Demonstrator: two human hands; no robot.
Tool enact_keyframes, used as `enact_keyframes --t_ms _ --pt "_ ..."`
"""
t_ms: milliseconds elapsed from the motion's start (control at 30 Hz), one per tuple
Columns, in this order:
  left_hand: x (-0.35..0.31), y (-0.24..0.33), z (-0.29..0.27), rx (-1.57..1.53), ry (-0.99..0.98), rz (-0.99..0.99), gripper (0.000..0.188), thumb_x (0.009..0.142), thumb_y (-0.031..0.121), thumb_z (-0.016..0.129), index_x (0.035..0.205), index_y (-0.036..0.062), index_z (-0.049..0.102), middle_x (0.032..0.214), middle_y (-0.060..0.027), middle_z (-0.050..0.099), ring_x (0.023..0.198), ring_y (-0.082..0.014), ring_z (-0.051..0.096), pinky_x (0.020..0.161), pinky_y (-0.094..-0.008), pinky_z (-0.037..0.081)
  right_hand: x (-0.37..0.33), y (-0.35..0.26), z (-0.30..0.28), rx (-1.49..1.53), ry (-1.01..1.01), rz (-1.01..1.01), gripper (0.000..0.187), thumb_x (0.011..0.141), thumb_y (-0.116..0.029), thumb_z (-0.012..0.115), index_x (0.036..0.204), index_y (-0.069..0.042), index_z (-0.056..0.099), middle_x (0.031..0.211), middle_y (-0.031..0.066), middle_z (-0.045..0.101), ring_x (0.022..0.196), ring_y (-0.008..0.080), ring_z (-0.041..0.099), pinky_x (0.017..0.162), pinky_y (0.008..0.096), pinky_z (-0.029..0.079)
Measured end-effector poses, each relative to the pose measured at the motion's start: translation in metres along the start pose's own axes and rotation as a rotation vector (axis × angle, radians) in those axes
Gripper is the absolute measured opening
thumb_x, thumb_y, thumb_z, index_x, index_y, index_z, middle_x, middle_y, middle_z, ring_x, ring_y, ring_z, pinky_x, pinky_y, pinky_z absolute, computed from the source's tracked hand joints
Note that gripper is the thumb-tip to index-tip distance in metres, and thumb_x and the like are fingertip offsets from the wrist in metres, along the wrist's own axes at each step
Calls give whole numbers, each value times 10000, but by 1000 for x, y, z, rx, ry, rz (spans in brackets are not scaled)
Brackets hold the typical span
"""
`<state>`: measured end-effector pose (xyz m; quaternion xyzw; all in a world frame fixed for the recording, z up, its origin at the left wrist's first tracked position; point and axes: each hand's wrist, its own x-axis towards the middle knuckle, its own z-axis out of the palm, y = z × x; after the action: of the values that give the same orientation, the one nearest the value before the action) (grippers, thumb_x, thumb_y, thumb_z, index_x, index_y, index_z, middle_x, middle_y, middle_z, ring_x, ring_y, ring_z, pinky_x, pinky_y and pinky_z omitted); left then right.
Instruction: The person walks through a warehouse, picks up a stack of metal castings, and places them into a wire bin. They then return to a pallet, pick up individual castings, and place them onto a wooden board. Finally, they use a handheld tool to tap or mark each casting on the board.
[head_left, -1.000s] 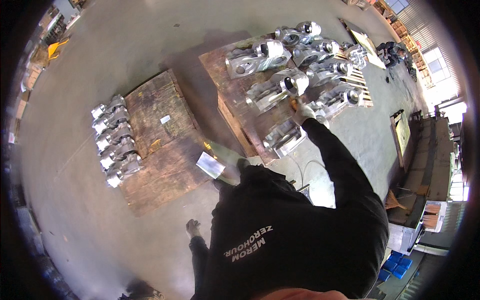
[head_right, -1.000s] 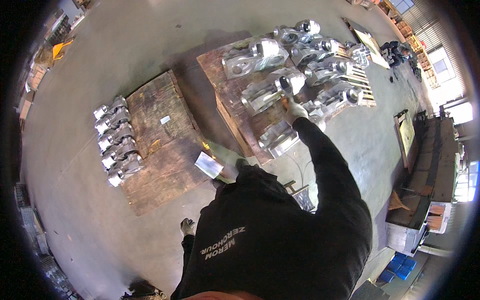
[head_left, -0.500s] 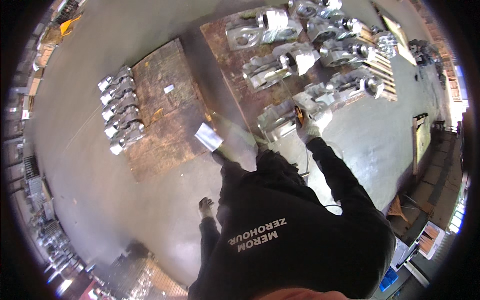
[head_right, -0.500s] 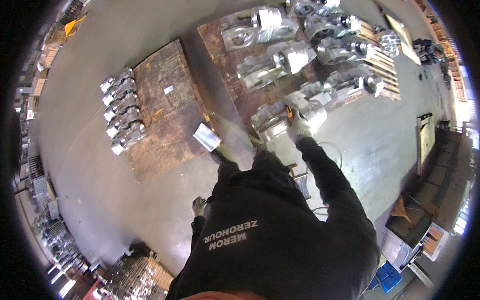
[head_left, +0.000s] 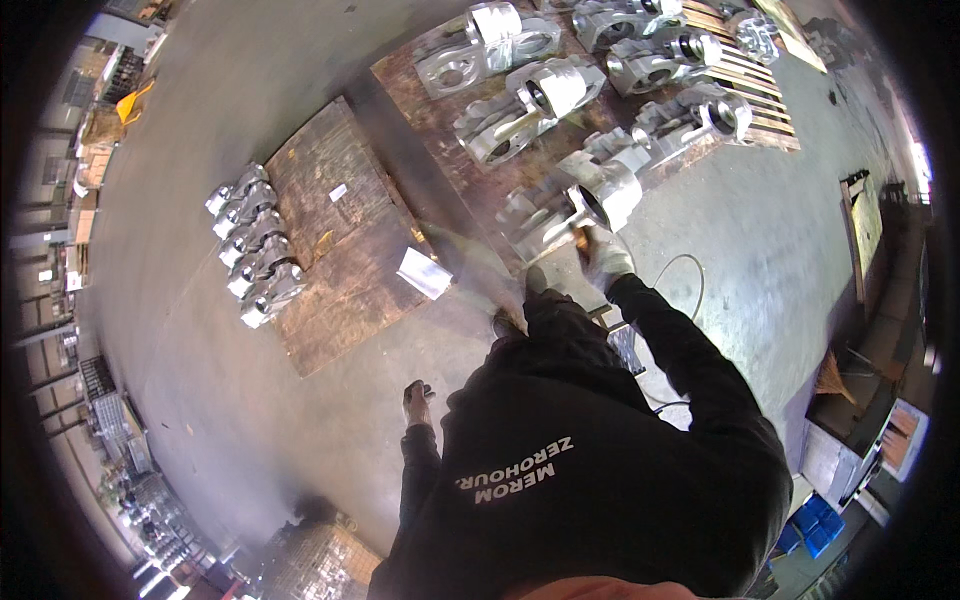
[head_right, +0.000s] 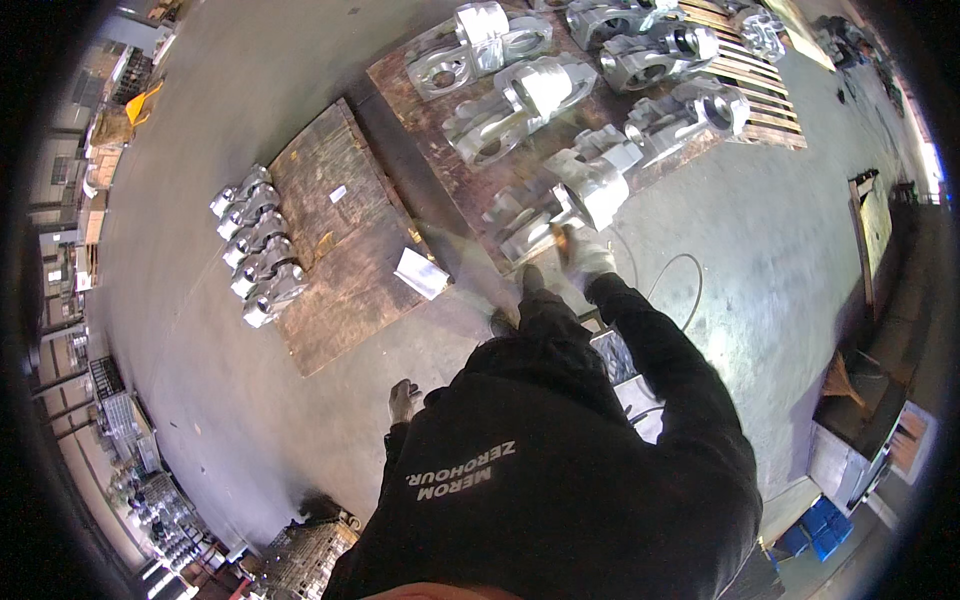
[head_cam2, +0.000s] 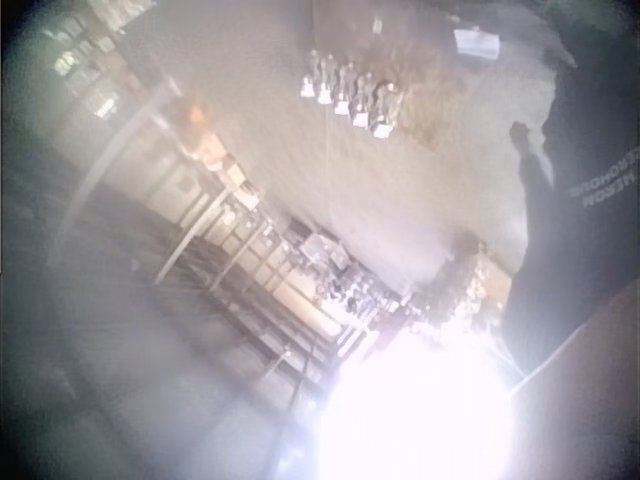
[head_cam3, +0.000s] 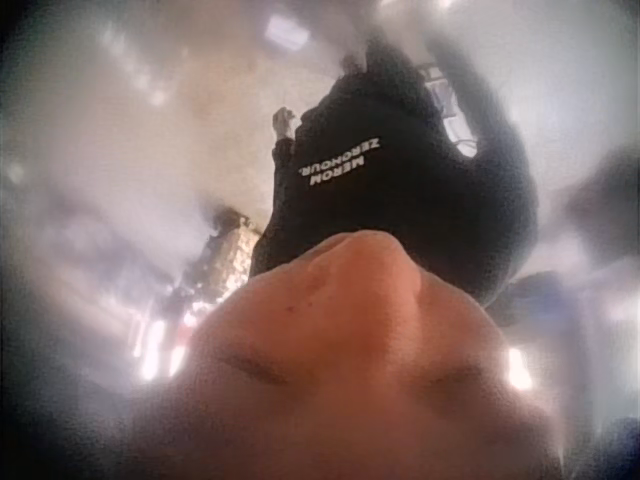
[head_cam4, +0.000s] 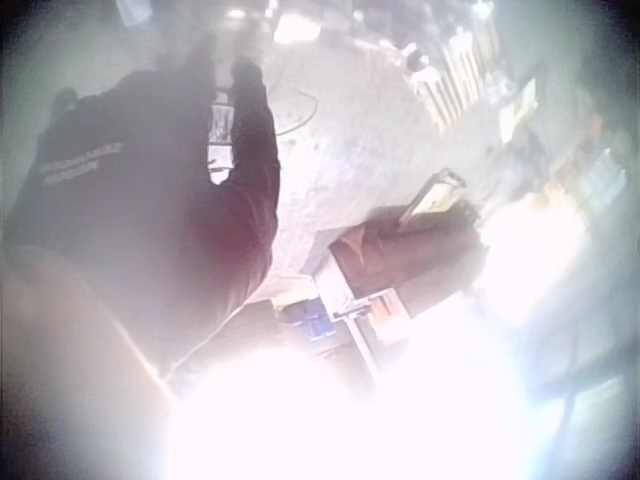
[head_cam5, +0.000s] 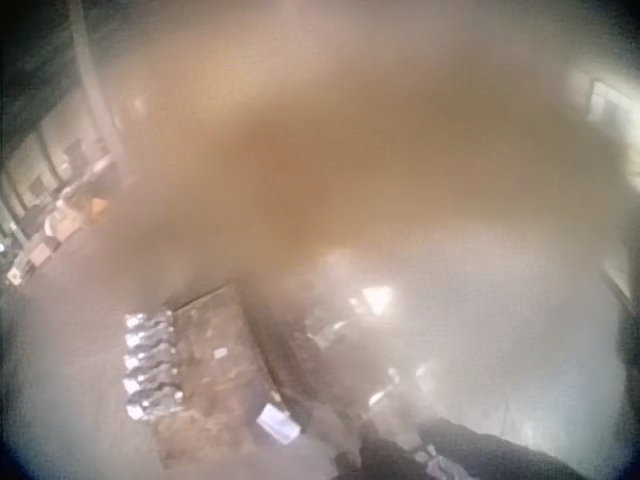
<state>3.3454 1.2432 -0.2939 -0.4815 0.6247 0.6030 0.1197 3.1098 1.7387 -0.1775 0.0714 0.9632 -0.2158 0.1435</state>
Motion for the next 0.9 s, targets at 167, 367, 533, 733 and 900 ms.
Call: enact_keyframes --t_ms 167,367,533,733,900 --pt "17 -23 -6 -52 -83 79 256 921 230 556 1092 41 585 927 -116 647 764 -221 630 706 -338 517 -14 -13 14 85 231 186 350 886 -252 560 1207 -125 509 863 229 639 768 422 631 651 538 482" --pt "26 -122 -19 -155 -9 -150 272 889 192 597 1086 9 562 917 -157 628 779 -264 632 664 -382 556 -8 22 -25 23 409 191 361 883 -313 571 1187 -122 539 844 240 657 796 439 635 665 537 491" --pt "13 -185 -30 -131 -76 -143 301 865 179 604 1095 -2 535 914 -167 611 768 -260 614 621 -367 542 3 68 -71 -102 289 155 383 894 -339 561 1213 -129 529 892 248 659 837 440 636 702 530 489" --pt "-21 -175 -21 22 -86 -110 280 865 149 587 1104 14 530 918 -163 609 764 -256 614 600 -352 532 47 101 -86 -133 209 126 375 887 -307 565 1226 -151 517 959 231 662 900 425 632 743 519 494" --pt "-29 -143 10 35 -19 -81 258 868 127 577 1101 28 531 909 -156 607 755 -250 614 581 -337 525 109 119 -100 -95 217 74 437 875 -329 576 1251 -122 490 936 249 663 874 445 636 729 533 495"
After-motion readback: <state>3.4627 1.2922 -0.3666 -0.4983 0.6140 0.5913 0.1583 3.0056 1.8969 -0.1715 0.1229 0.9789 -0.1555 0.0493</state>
